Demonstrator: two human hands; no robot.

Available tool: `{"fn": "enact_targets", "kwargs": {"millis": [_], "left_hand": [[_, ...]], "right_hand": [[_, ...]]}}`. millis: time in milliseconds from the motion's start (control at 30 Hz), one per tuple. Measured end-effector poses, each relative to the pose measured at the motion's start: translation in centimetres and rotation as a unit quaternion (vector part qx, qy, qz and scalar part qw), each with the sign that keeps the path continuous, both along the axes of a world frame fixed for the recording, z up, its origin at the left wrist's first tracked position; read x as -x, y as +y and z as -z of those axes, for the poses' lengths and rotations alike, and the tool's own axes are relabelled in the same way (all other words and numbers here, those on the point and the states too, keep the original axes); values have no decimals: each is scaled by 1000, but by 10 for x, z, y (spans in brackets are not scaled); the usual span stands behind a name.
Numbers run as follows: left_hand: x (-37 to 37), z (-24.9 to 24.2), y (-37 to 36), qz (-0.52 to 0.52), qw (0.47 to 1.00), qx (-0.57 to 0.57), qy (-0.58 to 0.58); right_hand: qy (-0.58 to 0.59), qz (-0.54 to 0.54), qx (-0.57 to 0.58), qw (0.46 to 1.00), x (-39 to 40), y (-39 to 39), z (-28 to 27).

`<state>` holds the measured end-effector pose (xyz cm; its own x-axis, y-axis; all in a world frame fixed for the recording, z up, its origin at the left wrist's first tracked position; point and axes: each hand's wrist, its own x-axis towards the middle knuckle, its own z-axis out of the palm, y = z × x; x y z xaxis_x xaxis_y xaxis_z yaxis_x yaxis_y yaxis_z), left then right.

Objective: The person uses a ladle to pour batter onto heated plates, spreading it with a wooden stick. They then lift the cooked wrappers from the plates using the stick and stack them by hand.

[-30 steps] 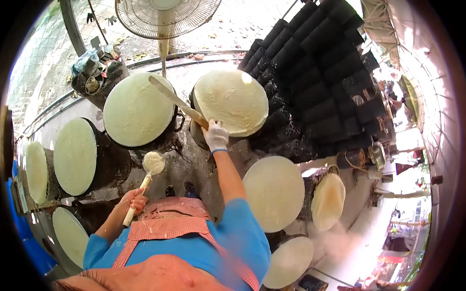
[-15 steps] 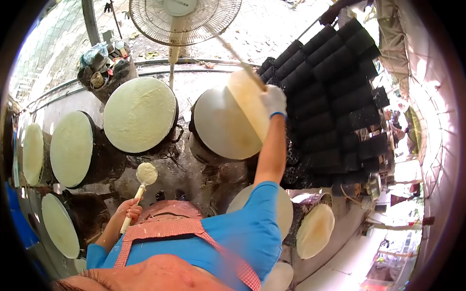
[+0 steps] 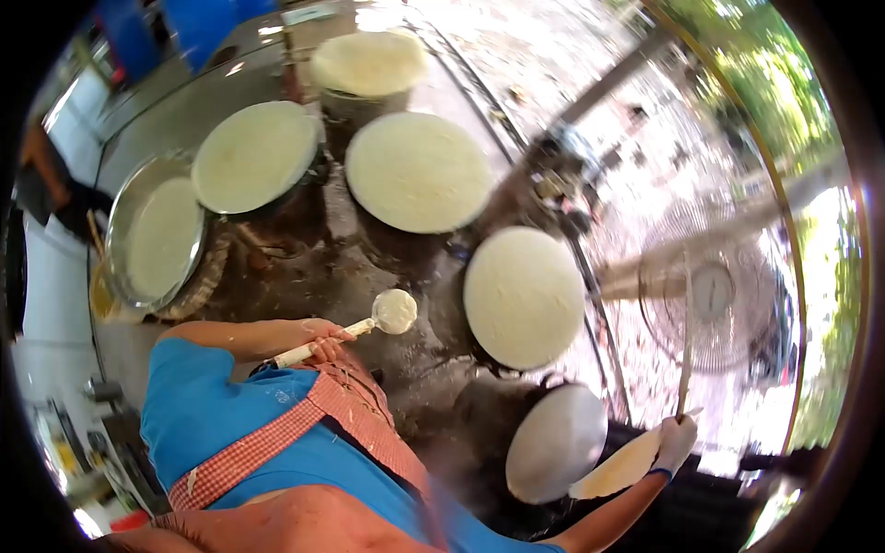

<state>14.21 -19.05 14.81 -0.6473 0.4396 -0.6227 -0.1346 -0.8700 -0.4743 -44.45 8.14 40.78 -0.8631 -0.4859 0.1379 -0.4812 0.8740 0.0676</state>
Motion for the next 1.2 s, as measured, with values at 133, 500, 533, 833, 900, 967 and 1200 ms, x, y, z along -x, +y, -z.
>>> {"fn": "enact_targets", "kwargs": {"millis": [133,500,533,833,900,967,1200], "left_hand": [[-96,21,-39,-86,995,50,6],[-312,12,-64,-304,933,181,-59],[-325,12,-59,-330,923,185,-64],[-350,17,-26,-597,801,-5,34],[-337,20,-26,-648,758,-17,69],[-322,11,-36,-674,735,-16,75],[-276,-35,-85,-741,669,3,50]], "right_hand": [[-190,-66,275,940,-16,-143,25],[-456,-267,369,764,-273,-604,44],[-459,-303,367,750,-316,-632,33],[-487,-226,574,618,-465,-802,-2],[-518,-208,623,548,-446,-831,36],[-568,-193,638,482,-426,-857,91],[-639,9,536,551,-426,-923,336]]}}
